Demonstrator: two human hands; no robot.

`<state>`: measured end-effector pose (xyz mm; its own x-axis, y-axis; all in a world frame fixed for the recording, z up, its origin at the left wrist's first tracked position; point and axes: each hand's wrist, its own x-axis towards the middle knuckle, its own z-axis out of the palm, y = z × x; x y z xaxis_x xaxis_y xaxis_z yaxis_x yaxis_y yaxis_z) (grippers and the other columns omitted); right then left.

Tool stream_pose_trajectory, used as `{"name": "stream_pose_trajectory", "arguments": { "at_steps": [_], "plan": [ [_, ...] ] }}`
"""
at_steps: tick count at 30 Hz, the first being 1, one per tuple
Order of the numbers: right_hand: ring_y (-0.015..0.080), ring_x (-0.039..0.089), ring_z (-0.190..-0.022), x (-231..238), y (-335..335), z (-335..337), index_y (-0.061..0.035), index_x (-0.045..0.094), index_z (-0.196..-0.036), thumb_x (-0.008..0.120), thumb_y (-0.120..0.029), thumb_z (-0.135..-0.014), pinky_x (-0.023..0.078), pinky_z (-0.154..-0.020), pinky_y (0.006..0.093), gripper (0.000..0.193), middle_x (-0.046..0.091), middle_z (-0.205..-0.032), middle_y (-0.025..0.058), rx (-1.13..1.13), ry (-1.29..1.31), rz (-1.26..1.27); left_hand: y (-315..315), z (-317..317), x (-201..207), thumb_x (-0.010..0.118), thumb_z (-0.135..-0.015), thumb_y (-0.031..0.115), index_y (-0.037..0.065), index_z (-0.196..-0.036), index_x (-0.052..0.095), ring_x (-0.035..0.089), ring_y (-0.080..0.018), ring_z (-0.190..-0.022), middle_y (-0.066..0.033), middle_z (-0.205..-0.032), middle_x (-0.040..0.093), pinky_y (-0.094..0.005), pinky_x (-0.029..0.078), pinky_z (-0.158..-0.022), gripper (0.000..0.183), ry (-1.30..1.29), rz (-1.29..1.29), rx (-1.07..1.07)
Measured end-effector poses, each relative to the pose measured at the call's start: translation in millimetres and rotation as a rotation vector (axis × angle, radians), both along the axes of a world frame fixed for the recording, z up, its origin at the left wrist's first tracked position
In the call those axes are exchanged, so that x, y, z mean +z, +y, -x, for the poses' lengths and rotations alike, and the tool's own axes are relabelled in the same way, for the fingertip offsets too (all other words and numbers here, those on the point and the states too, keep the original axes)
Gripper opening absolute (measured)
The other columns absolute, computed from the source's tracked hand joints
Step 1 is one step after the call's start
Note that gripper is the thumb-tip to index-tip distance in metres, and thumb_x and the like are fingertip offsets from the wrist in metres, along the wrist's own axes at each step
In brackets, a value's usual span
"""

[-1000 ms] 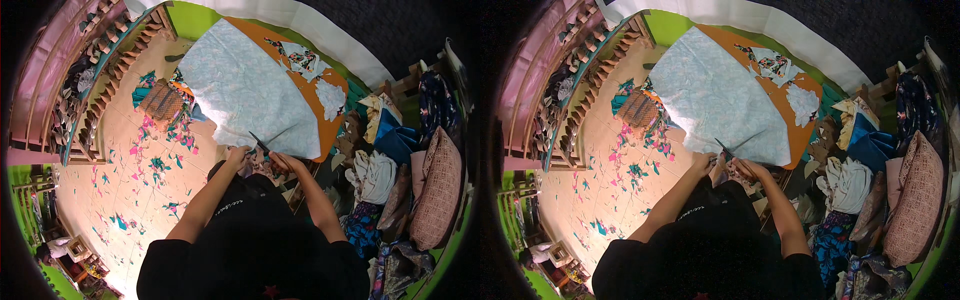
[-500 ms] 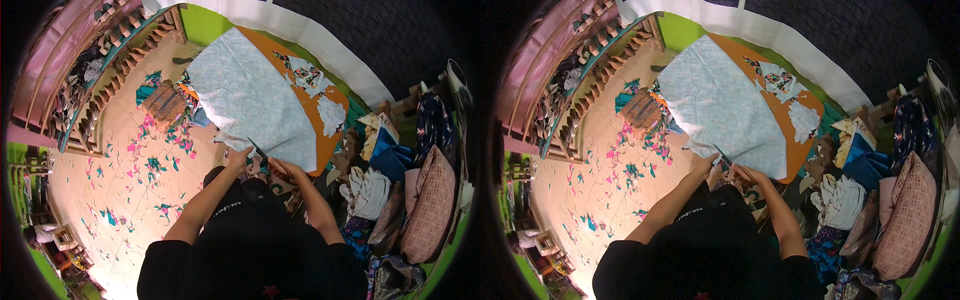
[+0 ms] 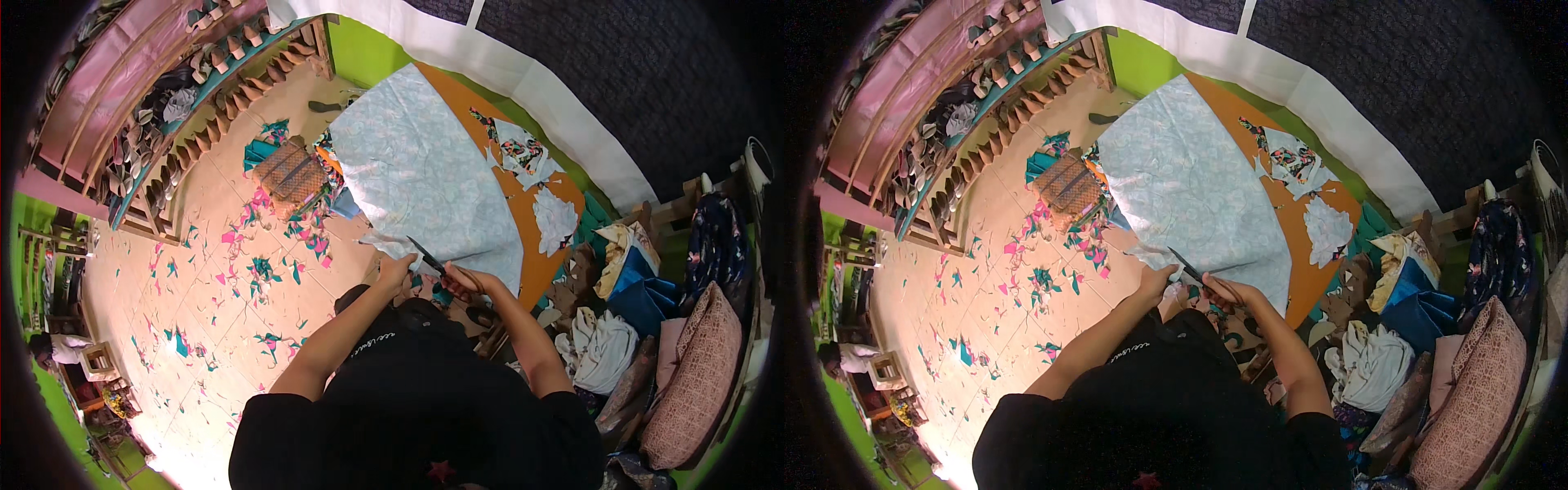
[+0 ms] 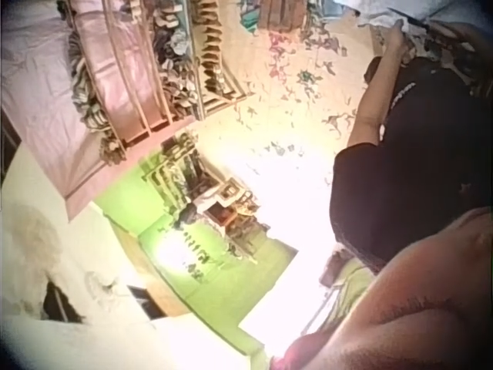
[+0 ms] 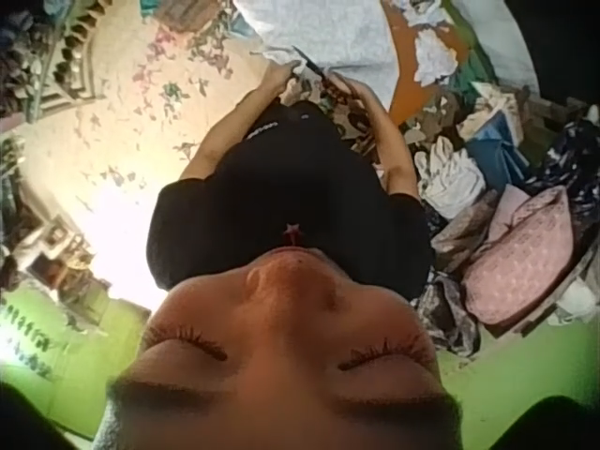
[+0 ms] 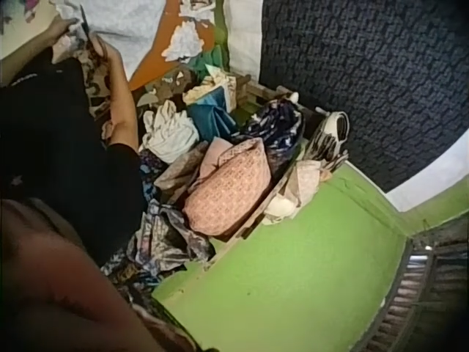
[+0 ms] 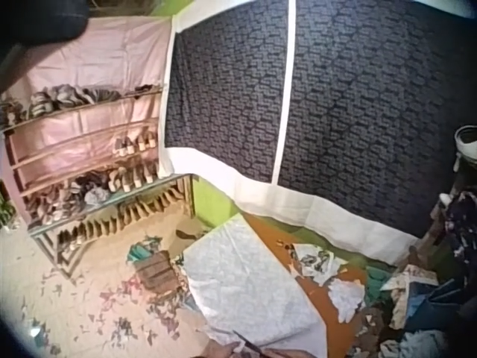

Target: Cutting a piece of patterned fabric using scissors.

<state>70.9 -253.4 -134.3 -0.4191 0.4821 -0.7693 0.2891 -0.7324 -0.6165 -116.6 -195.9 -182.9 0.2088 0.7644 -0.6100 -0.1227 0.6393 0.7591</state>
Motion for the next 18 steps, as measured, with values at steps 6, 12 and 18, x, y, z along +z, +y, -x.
{"name": "stream_pose_trajectory", "arguments": {
  "at_steps": [6, 12, 18],
  "plan": [
    [0.0062, 0.031, -0.042, 29.7, -9.7, -15.7, -0.0086, 0.043, -0.074, 0.024, -0.065, -0.075, 0.028, -0.038, 0.0203, 0.059, 0.034, -0.054, -0.0033, 0.051, 0.025, 0.065, 21.1, 2.3, -32.6, 0.056, -0.067, 0.020, -0.008, -0.094, 0.045, 0.046, -0.0332, -0.088, -0.0222, -0.093, 0.048, -0.0385, 0.036, -0.077, 0.041, 0.374, -0.423, -0.009],
    [0.0107, 0.042, -0.039, 52.8, 36.3, -64.9, -0.0052, 0.049, -0.066, 0.044, -0.053, -0.075, 0.033, -0.036, 0.0256, 0.049, 0.045, -0.052, 0.0010, -0.249, -0.280, -0.443, 53.5, 0.0, -34.1, 0.053, -0.066, 0.022, -0.010, -0.108, 0.037, 0.034, -0.0384, -0.106, -0.0282, -0.110, 0.038, -0.0465, 0.014, -0.096, 0.056, 0.828, -1.008, -0.097],
    [0.0240, 0.052, -0.050, 16.8, 193.3, -85.5, 0.0011, 0.049, -0.061, 0.064, -0.043, -0.063, 0.039, -0.045, 0.0332, 0.047, 0.049, -0.049, 0.0109, -0.555, -0.733, -0.777, 91.6, -3.2, -26.0, 0.054, -0.065, 0.027, -0.014, -0.109, 0.036, 0.040, -0.0380, -0.102, -0.0270, -0.112, 0.041, -0.0535, 0.010, -0.094, 0.063, 0.845, -0.947, -0.574]
  ]
}}
